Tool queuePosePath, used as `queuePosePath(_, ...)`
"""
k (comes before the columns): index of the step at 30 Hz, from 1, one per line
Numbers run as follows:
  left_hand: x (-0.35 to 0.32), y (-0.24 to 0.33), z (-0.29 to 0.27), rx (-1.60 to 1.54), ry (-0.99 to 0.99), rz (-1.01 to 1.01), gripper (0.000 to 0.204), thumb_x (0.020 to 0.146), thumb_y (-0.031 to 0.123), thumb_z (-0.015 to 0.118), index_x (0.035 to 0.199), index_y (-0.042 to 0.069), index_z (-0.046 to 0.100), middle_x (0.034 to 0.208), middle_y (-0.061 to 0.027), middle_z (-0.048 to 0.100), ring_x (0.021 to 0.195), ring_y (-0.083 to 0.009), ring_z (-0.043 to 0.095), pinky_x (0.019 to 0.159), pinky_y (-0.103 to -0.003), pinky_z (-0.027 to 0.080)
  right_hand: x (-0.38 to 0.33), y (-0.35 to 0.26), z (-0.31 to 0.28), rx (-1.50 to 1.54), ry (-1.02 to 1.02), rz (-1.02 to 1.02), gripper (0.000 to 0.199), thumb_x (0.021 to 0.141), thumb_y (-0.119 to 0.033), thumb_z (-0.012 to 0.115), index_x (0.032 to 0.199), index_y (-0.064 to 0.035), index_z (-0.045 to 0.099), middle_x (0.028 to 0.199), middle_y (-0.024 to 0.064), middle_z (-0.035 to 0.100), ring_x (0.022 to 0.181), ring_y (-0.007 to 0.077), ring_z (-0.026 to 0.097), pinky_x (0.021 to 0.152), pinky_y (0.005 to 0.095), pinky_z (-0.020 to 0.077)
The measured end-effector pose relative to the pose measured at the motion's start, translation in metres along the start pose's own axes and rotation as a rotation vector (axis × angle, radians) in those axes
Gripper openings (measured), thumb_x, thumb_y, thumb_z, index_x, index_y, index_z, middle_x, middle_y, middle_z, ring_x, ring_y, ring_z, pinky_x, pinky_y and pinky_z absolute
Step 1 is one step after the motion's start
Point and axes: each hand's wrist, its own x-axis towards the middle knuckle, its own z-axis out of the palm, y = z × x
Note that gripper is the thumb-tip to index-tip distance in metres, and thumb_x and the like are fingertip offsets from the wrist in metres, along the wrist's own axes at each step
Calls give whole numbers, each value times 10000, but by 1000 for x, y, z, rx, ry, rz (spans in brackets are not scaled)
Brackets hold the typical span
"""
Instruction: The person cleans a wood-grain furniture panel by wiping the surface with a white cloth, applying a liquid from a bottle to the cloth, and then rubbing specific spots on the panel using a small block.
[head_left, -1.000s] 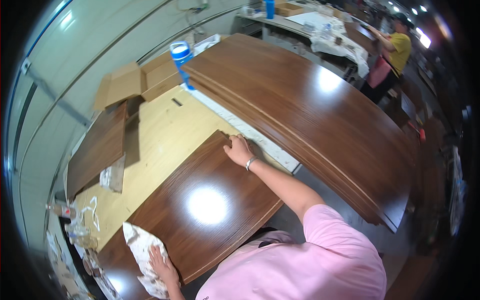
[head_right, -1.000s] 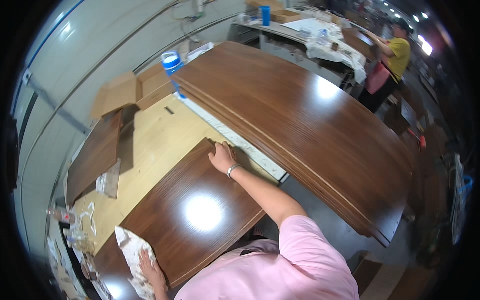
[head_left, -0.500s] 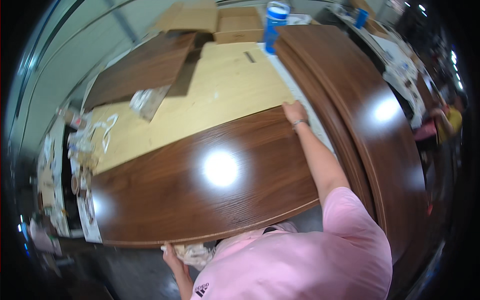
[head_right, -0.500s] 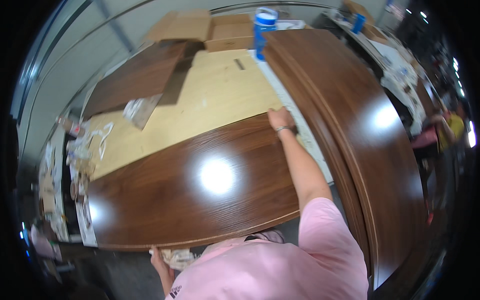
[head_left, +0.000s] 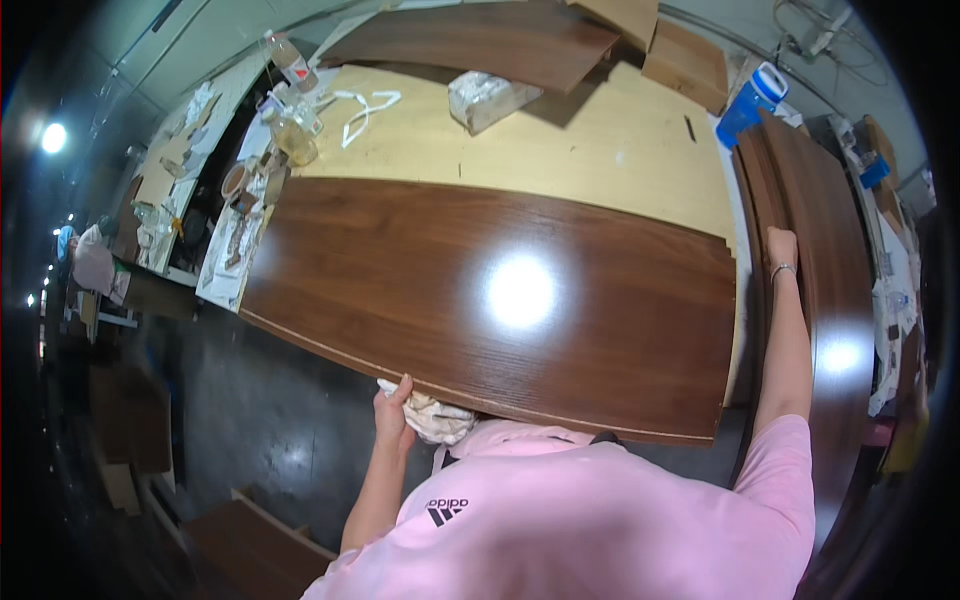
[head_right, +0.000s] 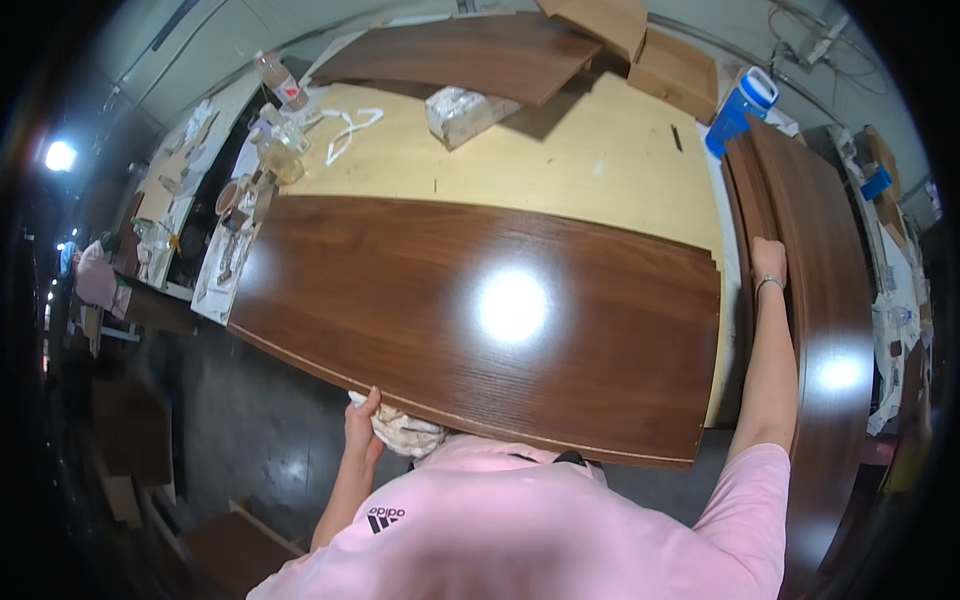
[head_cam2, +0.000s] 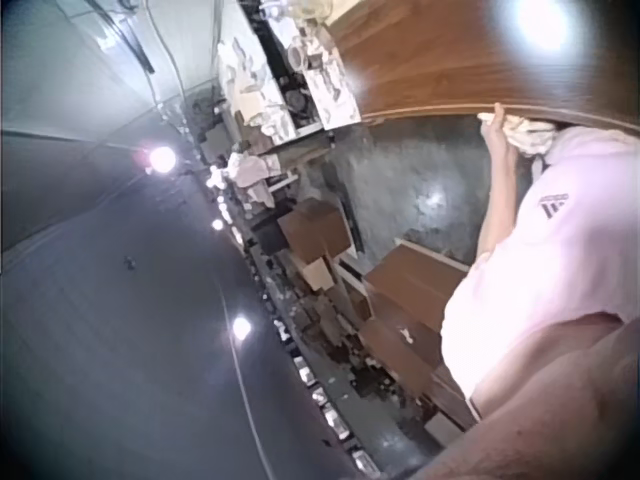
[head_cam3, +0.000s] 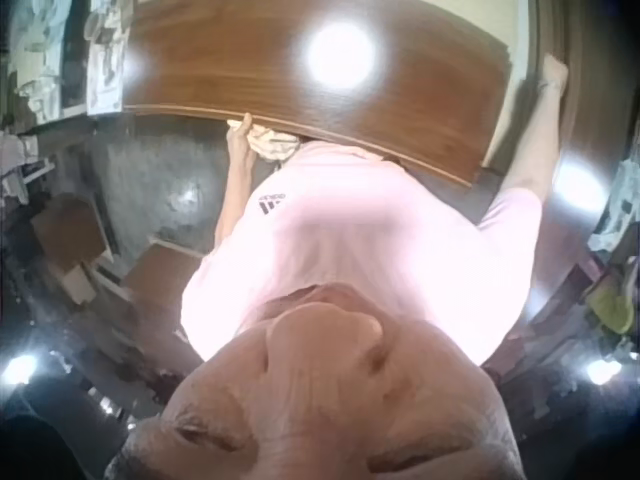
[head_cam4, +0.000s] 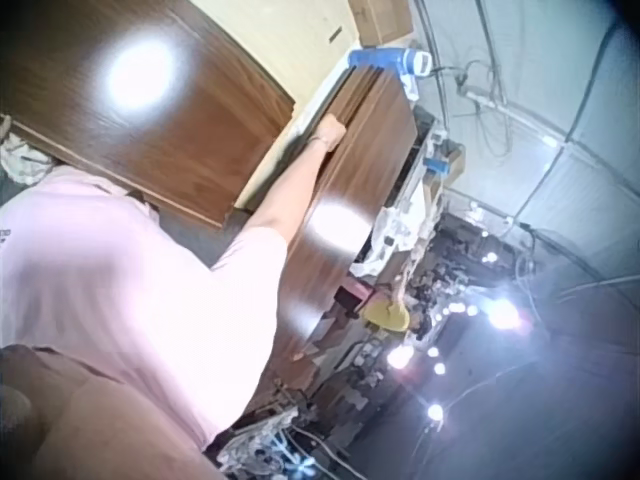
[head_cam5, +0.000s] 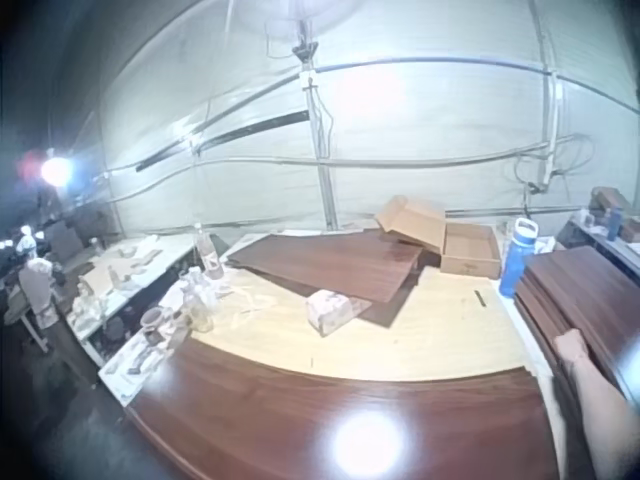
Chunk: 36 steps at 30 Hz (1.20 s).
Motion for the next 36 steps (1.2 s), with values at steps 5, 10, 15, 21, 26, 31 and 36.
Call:
queuePosePath(5, 0, -3, -3, -59, -7, 23, 378, 911, 75, 677, 1245, -36, 537, 1179, -139, 643, 1037, -274, 660, 933, -421, 532, -34, 3, 35, -322, -52, -79, 599, 847, -471, 597, 1113, 62, 670, 1172, 292, 652, 1168, 415, 607, 959, 475, 492)
queuePosePath(10, -9, -3, -10, -23, -26, -84, 319, 922, 59, 661, 1210, -38, 562, 1147, -132, 657, 1003, -254, 670, 913, -405, 542, -74, -5, 78, -325, -100, 55, 674, 861, -551, 596, 1225, 14, 643, 1282, 262, 613, 1230, 391, 575, 1013, 469, 462)
queuePosePath(15, -9, 0, -13, 68, -48, -98, 307, 948, 108, 652, 1205, -38, 569, 1135, -119, 665, 982, -234, 676, 899, -380, 542, -71, -5, 67, -298, -88, 90, 587, 872, -470, 556, 1214, -4, 654, 1288, 249, 614, 1214, 385, 586, 995, 477, 463)
queuePosePath(21, -3, 62, -46, 51, 241, 325, 203, 967, 158, 626, 1017, -35, 590, 955, -124, 668, 866, -237, 694, 779, -376, 583, -80, 4, 75, -343, 41, 38, 550, 894, -464, 486, 1153, -17, 676, 1212, 259, 643, 1145, 428, 604, 958, 518, 474)
queuePosePath(26, 10, 128, 29, 337, 140, 560, 127, 965, 177, 630, 996, 64, 581, 851, -12, 614, 735, -91, 600, 652, -259, 505, -67, 23, 79, -314, 52, -1, 565, 887, -464, 458, 1125, -3, 680, 1196, 273, 642, 1132, 439, 605, 949, 528, 470)
queuePosePath(31, 73, 50, 139, 1187, -703, 1038, 313, 905, 242, 616, 1154, 53, 627, 1037, -199, 669, 1003, -368, 622, 903, -486, 463, -74, 17, 82, -298, 48, -15, 559, 883, -465, 484, 1072, 23, 682, 1142, 291, 652, 1100, 451, 611, 930, 522, 473)
queuePosePath(36, 190, 90, 142, 1696, -283, 1215, 580, 840, 324, 696, 1327, 45, 549, 1320, -205, 576, 1177, -383, 550, 1036, -463, 406, -78, 20, 73, -275, 56, 1, 514, 876, -432, 507, 1026, 28, 679, 1099, 300, 657, 1052, 467, 617, 900, 526, 475)
